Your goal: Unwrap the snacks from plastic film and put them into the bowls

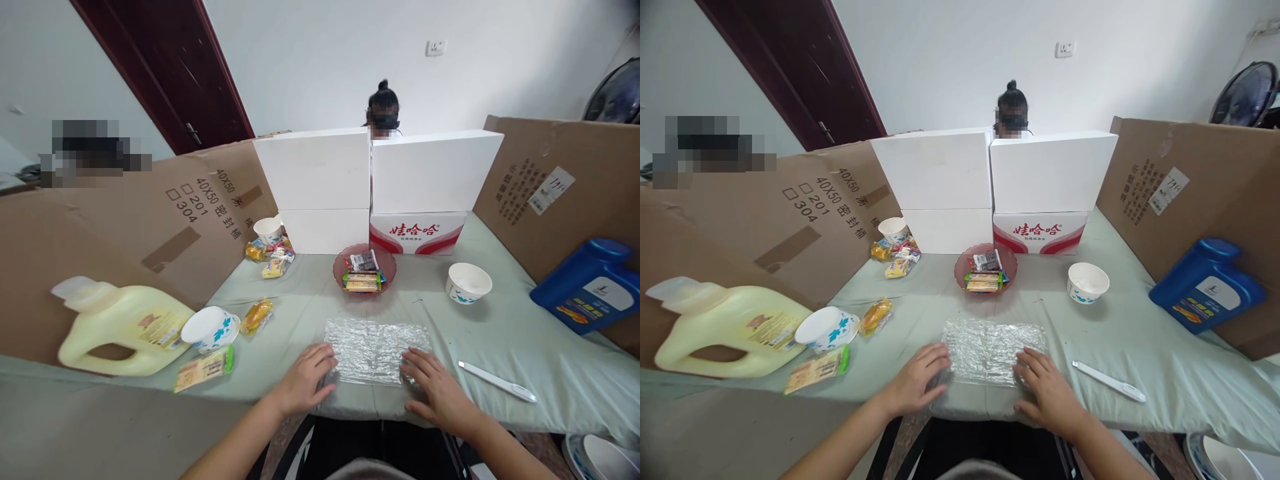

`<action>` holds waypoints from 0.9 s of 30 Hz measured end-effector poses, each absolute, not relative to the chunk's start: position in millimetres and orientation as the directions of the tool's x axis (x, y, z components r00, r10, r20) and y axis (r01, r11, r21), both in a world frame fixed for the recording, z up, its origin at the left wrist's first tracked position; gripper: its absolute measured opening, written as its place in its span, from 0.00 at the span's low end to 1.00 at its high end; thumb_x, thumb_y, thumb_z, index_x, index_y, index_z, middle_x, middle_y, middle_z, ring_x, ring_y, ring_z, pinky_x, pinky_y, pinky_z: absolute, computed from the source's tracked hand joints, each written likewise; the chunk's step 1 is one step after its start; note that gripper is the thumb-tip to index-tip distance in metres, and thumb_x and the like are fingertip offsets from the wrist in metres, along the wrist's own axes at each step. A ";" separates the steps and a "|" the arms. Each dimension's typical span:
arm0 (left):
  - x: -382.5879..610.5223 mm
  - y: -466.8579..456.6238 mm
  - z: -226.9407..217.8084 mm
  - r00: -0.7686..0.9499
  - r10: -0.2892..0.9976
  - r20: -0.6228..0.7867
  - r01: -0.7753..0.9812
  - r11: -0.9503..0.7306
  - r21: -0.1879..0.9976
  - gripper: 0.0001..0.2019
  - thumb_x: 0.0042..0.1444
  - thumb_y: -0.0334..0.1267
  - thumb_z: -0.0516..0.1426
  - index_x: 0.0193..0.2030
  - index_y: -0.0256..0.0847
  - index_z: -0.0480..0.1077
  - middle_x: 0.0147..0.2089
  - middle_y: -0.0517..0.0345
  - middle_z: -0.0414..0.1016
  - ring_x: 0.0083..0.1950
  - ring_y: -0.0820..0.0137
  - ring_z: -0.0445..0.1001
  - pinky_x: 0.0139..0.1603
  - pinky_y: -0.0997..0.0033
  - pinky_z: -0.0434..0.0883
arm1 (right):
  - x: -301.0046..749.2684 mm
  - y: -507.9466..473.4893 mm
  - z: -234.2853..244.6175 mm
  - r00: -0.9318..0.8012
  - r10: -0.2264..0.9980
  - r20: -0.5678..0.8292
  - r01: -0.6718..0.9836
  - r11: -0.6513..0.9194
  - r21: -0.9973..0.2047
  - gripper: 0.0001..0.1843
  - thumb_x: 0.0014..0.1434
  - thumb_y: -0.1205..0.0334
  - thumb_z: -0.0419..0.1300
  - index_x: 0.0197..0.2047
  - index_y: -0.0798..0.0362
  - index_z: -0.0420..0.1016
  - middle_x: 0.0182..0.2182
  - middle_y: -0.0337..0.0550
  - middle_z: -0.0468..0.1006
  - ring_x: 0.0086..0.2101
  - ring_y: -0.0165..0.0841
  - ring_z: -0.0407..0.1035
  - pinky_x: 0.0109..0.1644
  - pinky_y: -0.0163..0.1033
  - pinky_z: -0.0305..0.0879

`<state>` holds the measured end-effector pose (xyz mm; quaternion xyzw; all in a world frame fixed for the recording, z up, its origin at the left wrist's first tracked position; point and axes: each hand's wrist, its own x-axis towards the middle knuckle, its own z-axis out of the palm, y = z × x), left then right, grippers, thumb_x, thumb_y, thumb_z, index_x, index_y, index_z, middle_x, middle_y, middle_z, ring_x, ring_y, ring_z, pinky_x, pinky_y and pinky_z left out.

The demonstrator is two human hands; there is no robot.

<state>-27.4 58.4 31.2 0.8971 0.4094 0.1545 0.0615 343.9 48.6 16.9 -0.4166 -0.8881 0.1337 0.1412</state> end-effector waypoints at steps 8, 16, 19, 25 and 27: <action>-28.7 56.7 34.4 0.680 0.666 0.307 0.591 -0.746 0.308 0.11 0.60 0.27 0.50 0.40 0.41 0.72 0.49 0.53 0.77 0.59 0.64 0.69 0.58 0.61 0.70 | 370.2 30.7 14.8 -0.507 0.829 0.234 0.677 0.552 -0.487 0.13 0.67 0.60 0.48 0.43 0.49 0.74 0.49 0.45 0.76 0.53 0.36 0.67 0.58 0.45 0.63; -6.8 104.3 36.9 0.299 0.942 0.151 0.885 -0.333 0.326 0.11 0.64 0.33 0.45 0.43 0.42 0.68 0.39 0.57 0.77 0.39 0.70 0.76 0.43 0.72 0.70 | 344.9 81.7 28.4 -0.158 0.987 0.042 0.927 0.163 -0.336 0.14 0.68 0.60 0.43 0.46 0.50 0.67 0.42 0.43 0.78 0.41 0.33 0.73 0.44 0.36 0.65; 7.2 128.3 30.2 0.225 0.965 0.133 0.933 -0.253 0.256 0.10 0.64 0.31 0.46 0.44 0.42 0.68 0.41 0.56 0.77 0.40 0.69 0.76 0.42 0.72 0.68 | 333.8 104.8 26.1 -0.092 0.995 0.030 0.961 0.096 -0.260 0.12 0.67 0.62 0.44 0.44 0.51 0.68 0.39 0.46 0.78 0.37 0.35 0.74 0.38 0.37 0.63; 19.4 137.3 31.9 0.125 0.979 0.159 0.978 -0.148 0.148 0.08 0.62 0.33 0.51 0.45 0.39 0.68 0.40 0.50 0.75 0.39 0.64 0.74 0.41 0.66 0.69 | 335.2 105.5 21.8 -0.090 0.992 0.084 0.982 0.102 -0.158 0.13 0.65 0.64 0.46 0.47 0.55 0.70 0.39 0.51 0.76 0.36 0.39 0.73 0.39 0.41 0.63; 27.3 132.9 39.5 0.097 0.975 0.199 0.984 -0.124 0.129 0.09 0.61 0.33 0.51 0.47 0.37 0.68 0.43 0.46 0.73 0.45 0.59 0.73 0.45 0.60 0.68 | 333.8 101.6 25.4 -0.098 0.982 0.160 0.982 0.121 -0.145 0.16 0.65 0.63 0.47 0.52 0.56 0.69 0.46 0.56 0.74 0.45 0.44 0.69 0.48 0.46 0.62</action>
